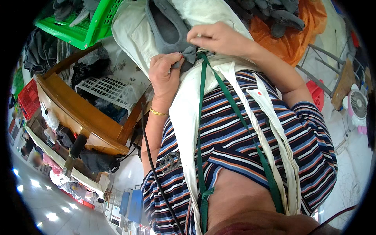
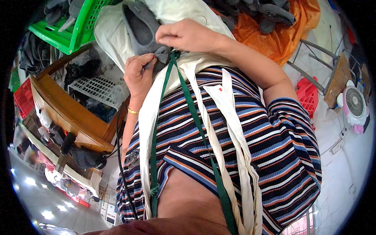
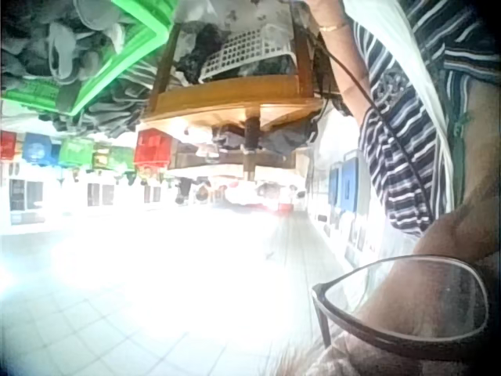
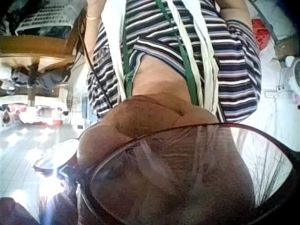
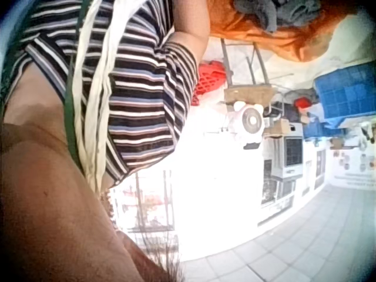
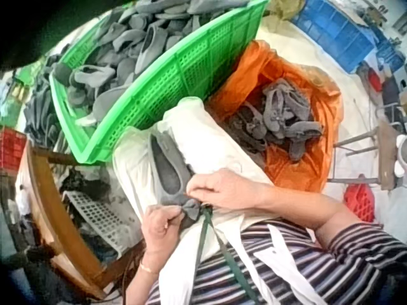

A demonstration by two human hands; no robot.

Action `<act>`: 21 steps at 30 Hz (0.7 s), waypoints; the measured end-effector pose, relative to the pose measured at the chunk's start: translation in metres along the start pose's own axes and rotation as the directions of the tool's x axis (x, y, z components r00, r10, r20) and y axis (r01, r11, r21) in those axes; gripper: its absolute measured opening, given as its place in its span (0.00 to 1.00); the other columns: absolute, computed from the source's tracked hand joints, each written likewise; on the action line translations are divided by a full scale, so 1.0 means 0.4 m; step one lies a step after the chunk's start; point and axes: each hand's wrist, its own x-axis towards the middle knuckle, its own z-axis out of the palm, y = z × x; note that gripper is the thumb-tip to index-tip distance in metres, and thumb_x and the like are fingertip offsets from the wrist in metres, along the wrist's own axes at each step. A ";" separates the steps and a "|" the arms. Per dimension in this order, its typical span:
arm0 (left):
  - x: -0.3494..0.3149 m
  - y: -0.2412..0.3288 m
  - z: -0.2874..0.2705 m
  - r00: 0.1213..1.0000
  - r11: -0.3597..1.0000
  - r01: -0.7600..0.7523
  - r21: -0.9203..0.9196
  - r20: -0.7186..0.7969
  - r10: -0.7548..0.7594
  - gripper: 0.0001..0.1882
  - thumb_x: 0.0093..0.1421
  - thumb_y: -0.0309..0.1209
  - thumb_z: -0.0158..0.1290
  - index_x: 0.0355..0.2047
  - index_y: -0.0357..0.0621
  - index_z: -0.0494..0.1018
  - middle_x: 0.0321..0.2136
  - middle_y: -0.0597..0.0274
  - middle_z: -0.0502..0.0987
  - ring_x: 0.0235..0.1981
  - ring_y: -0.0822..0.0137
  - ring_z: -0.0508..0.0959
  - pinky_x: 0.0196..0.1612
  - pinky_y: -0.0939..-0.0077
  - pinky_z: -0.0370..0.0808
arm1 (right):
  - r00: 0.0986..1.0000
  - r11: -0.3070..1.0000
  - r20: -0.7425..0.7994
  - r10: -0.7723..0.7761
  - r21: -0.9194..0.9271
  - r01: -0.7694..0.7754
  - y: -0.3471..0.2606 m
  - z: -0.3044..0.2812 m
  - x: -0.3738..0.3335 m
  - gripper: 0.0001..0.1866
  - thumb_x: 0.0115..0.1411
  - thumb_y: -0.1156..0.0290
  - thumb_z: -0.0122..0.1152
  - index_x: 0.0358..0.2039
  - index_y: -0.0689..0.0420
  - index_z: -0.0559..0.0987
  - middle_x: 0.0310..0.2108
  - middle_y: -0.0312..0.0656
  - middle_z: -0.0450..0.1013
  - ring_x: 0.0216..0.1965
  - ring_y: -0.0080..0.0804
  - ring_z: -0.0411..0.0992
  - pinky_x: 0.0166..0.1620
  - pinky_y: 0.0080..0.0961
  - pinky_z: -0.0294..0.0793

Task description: The person sits on the floor and sews a grey slipper using a needle and thread. They hold the slipper on their lap, pull the thread through the fabric, and adjust the slipper's position to continue stitching.

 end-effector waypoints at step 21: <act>-0.015 -0.003 0.001 1.000 1.000 -0.011 -0.029 -0.023 0.010 0.11 0.48 0.19 0.63 0.32 0.46 0.77 0.33 0.64 0.83 0.35 0.59 0.77 0.41 0.69 0.73 | 0.991 0.970 0.133 -0.002 -0.242 0.034 -0.005 0.041 0.016 0.09 0.60 0.69 0.55 0.37 0.54 0.81 0.29 0.46 0.79 0.31 0.47 0.78 0.37 0.37 0.76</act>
